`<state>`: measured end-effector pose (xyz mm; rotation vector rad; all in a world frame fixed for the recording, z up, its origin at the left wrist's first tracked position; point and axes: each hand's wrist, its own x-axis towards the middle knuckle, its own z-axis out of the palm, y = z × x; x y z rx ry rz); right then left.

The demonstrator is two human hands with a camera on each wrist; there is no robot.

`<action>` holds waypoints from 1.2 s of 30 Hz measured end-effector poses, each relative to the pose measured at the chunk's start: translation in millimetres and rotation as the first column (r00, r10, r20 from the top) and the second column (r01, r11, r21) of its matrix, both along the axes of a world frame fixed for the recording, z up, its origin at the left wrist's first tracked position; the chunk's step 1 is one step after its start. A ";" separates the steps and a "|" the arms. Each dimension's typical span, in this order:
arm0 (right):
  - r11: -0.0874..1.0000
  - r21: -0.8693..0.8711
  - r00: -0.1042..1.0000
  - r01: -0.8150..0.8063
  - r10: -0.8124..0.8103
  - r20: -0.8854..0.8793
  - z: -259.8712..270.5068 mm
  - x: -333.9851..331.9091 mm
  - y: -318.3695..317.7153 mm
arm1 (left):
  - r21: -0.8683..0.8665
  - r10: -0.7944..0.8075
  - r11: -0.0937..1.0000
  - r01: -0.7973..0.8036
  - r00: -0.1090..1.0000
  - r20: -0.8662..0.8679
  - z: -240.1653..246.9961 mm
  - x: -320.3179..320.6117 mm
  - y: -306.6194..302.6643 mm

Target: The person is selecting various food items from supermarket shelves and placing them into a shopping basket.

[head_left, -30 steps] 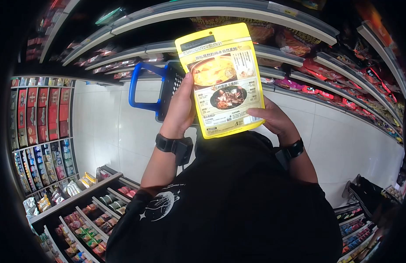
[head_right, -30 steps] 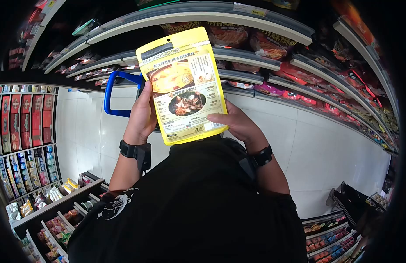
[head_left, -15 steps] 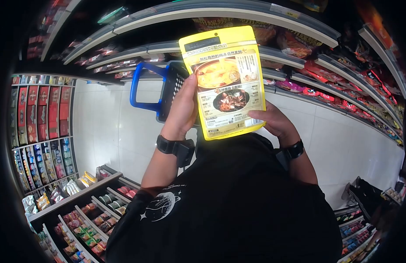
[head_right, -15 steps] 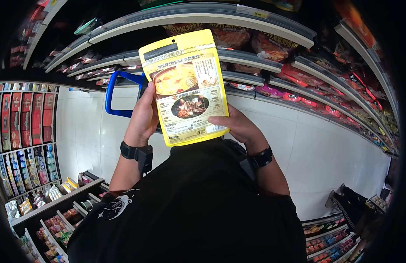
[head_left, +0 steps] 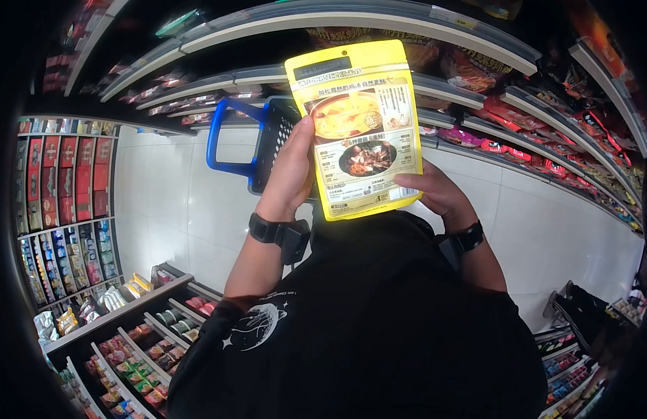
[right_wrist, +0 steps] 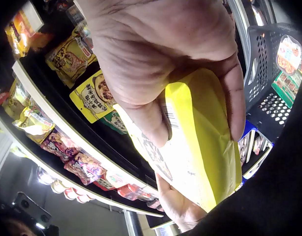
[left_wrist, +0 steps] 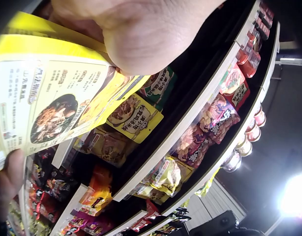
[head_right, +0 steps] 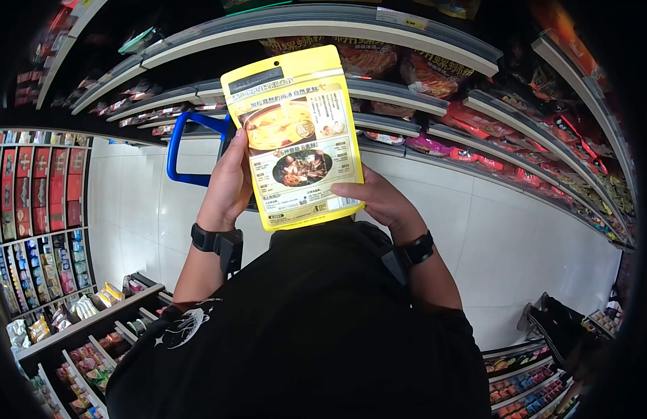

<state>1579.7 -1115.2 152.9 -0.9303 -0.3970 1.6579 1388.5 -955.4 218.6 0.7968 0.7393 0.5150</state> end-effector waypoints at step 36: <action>0.982 0.042 0.890 -0.185 0.149 0.431 -6.7 11.6 10.3 | 0.477 0.060 0.879 -0.024 0.996 -0.060 18.2 -29.3 51.4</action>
